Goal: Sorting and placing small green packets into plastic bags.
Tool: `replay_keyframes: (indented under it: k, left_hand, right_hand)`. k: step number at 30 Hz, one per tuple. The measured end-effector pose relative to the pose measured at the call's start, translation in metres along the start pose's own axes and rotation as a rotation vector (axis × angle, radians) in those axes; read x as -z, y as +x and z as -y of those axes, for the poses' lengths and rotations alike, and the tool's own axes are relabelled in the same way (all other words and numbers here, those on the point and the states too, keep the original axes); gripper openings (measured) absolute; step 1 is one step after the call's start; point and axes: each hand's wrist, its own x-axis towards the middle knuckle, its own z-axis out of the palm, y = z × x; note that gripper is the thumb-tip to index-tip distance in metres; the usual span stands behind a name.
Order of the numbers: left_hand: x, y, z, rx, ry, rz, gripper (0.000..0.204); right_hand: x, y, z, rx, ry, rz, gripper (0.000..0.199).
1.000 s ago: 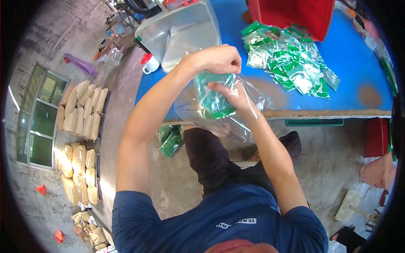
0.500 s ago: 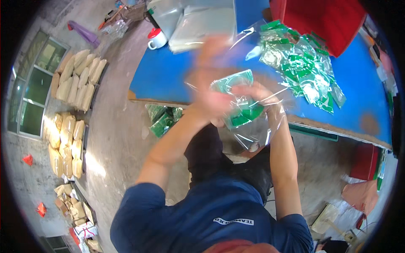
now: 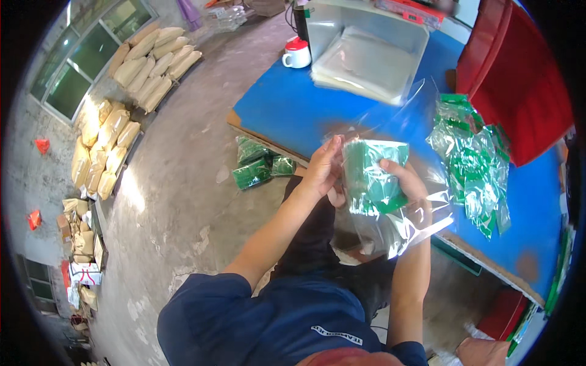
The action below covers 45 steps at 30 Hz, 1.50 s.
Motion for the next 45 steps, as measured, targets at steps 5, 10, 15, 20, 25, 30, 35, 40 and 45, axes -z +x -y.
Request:
replay_keyframes:
  k: [5, 10, 15, 20, 25, 30, 35, 40, 45]
  left_hand:
    - [0.001, 0.005, 0.011, 0.115, -0.060, 0.013, 0.044]
    - [0.021, 0.008, 0.012, 0.180, 0.036, 0.164, 0.066]
    - [0.013, 0.001, 0.022, 0.161, -0.027, 0.224, 0.081]
    - [0.014, -0.004, 0.027, 0.237, -0.036, 0.184, 0.079]
    - [0.013, 0.005, 0.023, 0.317, -0.122, 0.139, 0.074]
    - [0.012, 0.028, 0.026, 0.350, -0.238, 0.130, 0.074]
    - [-0.003, 0.025, 0.025, 0.308, -0.091, -0.218, 0.060]
    - [-0.012, 0.024, 0.024, 0.299, 0.049, -0.214, 0.052]
    - [-0.015, 0.024, 0.009, 0.233, 0.048, -0.187, 0.048]
  right_hand:
    - [0.007, -0.001, 0.002, -0.009, -0.076, -0.053, 0.060]
    - [0.006, 0.006, -0.004, -0.002, -0.157, -0.124, 0.045]
    - [-0.004, -0.011, -0.003, -0.202, 0.109, -0.194, 0.048]
    - [-0.017, -0.019, 0.007, -0.130, -0.143, -0.116, 0.054]
    - [0.010, 0.006, -0.012, 0.002, 0.139, -0.193, 0.071]
    - [0.021, 0.008, -0.034, -0.035, 0.828, -0.115, 0.081]
    - [0.009, -0.007, -0.031, 0.254, 0.862, 0.052, 0.080]
    - [0.027, 0.010, -0.046, 0.125, 0.879, -0.053, 0.077]
    - [0.023, 0.011, -0.045, 0.057, 0.950, 0.032, 0.066]
